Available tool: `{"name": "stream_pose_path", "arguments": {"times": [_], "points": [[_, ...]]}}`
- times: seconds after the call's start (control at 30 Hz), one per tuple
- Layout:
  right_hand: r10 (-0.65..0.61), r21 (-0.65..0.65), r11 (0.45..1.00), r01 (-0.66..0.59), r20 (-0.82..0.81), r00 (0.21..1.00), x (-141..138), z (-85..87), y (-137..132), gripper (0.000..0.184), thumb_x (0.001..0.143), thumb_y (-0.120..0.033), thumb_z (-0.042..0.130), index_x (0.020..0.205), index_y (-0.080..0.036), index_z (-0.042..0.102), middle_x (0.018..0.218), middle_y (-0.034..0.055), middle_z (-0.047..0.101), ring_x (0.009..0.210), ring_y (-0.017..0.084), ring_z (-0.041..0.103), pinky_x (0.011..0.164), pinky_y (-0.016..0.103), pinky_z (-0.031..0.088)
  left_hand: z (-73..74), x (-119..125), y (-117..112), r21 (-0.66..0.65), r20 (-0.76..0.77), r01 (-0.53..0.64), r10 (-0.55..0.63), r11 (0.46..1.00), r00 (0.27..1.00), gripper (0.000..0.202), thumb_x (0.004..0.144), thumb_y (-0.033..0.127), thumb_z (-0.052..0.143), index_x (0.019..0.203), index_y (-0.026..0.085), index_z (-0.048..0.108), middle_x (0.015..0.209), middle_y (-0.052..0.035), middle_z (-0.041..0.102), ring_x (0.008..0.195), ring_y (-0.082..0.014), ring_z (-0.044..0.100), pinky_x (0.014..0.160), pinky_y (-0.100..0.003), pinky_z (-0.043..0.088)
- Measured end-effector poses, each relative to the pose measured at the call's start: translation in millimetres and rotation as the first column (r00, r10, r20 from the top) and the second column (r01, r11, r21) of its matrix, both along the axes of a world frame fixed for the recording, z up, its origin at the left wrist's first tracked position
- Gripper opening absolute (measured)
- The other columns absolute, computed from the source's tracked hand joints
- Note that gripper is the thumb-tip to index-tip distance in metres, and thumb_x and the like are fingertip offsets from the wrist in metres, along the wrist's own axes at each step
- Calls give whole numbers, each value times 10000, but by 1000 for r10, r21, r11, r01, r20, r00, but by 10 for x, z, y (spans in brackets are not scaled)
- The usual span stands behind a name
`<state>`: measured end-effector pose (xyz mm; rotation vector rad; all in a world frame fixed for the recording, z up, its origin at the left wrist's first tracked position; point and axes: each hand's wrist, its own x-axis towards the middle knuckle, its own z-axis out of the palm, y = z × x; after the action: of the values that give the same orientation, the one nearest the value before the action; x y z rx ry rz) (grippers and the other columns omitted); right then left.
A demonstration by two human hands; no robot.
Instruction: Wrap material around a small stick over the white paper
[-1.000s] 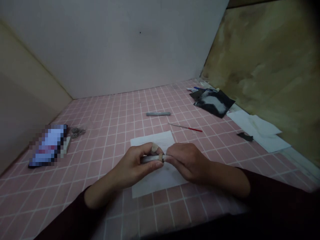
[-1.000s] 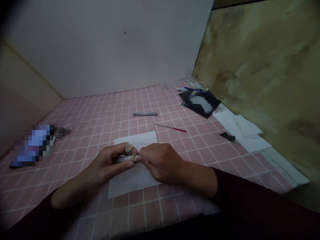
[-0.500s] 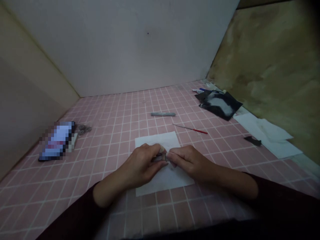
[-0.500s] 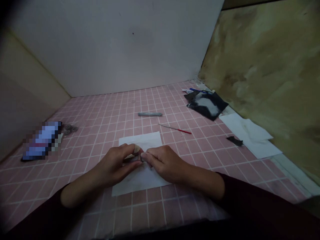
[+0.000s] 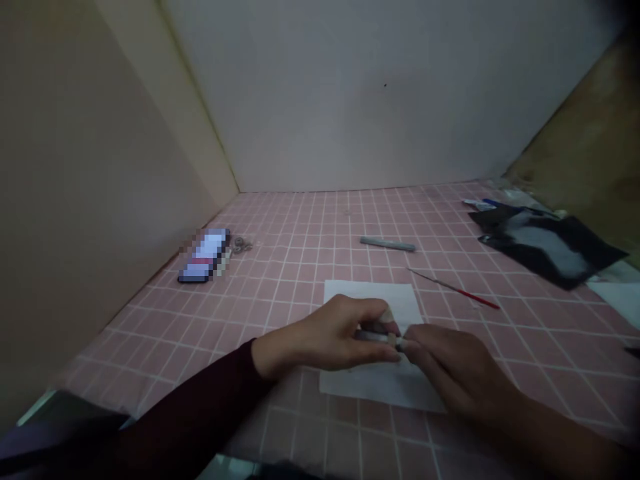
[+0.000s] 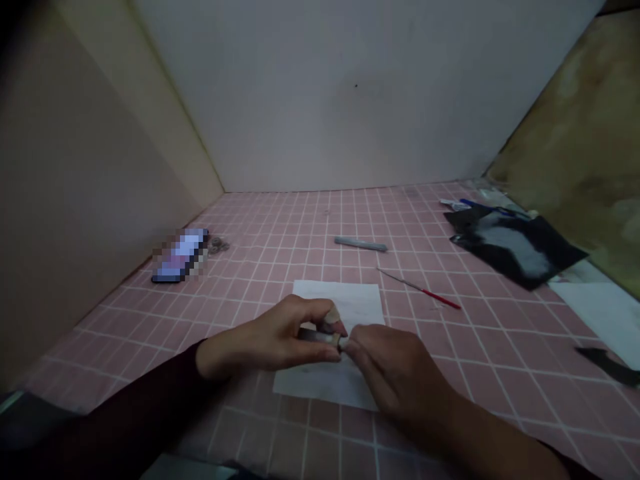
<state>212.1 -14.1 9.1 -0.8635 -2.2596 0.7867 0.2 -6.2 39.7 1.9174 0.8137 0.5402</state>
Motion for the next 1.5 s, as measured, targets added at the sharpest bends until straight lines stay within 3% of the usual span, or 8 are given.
{"name": "stream_pose_path", "arguments": {"times": [0.17, 0.33, 0.43, 1.03, 1.17, 1.3, 1.37, 1.5], "points": [[-1, -708, 706, -28, -40, 999, -9, 10, 138, 517, 953, -536, 210, 572, -220, 359, 433, -68, 216, 385, 100, 190, 372, 251, 179, -91, 89, -44, 576, -224, 6, 151, 817, 963, 158, 911, 264, 475, 851, 141, 553, 824, -77, 627, 801, -205, 576, 796, -379, 442], [-15, -50, 999, 17, 39, 999, -9, 82, 67, 359, 968, -327, 351, 656, -192, 465, 563, -6, 455, 508, 126, 434, 505, 264, 324, -34, 26, 51, -91, 83, -53, 61, 994, 995, 232, 794, 315, 679, 908, 143, 573, 825, -42, 639, 762, -157, 615, 702, -288, 493], [25, 343, 937, -63, 115, 993, -6, 91, 26, 270, 952, -212, 379, 711, -182, 498, 594, 11, 507, 523, 133, 452, 524, 273, 321, -45, -24, 111, -414, 233, 82, 19, 907, 972, 233, 749, 268, 725, 891, 135, 596, 851, -42, 649, 789, -144, 627, 748, -295, 503], [5, 293, 953, -76, 235, 972, 35, 42, 162, 231, 943, -188, 370, 825, -171, 568, 725, 67, 557, 680, 194, 528, 608, 321, 412, -216, -83, 187, -227, 166, -79, 118, 971, 979, 290, 741, 324, 732, 919, 159, 574, 919, -42, 625, 835, -143, 602, 732, -261, 477], [9, -34, 999, -4, 138, 990, 22, 27, 173, 304, 964, -299, 356, 737, -190, 526, 665, 37, 532, 630, 171, 518, 574, 296, 409, -122, -49, 107, 155, -1, -81, 82, 985, 997, 211, 820, 321, 650, 903, 165, 536, 857, -34, 620, 773, -148, 588, 709, -270, 467], [41, -541, 841, -23, 20, 999, 25, 8, 200, 443, 976, -441, 304, 626, -198, 424, 499, -38, 360, 441, 113, 367, 424, 243, 306, -60, -5, 24, 551, -203, -6, 141, 834, 969, 91, 882, 246, 518, 854, 160, 524, 824, -69, 625, 775, -196, 574, 760, -357, 448], [31, -460, 888, -11, 36, 999, 26, 28, 190, 415, 976, -410, 329, 645, -190, 447, 533, -26, 406, 479, 116, 403, 463, 245, 332, -48, -17, 34, 476, -155, -45, 134, 878, 979, 112, 864, 271, 563, 866, 163, 531, 827, -59, 630, 769, -186, 580, 739, -335, 455], [56, 223, 971, -88, 143, 988, 1, 112, 130, 263, 940, -201, 391, 716, -175, 526, 648, 34, 515, 608, 158, 457, 557, 284, 334, -30, -89, 114, -161, 136, -3, 25, 987, 990, 248, 758, 319, 710, 854, 159, 547, 827, -31, 631, 735, -140, 606, 653, -253, 476]]}}
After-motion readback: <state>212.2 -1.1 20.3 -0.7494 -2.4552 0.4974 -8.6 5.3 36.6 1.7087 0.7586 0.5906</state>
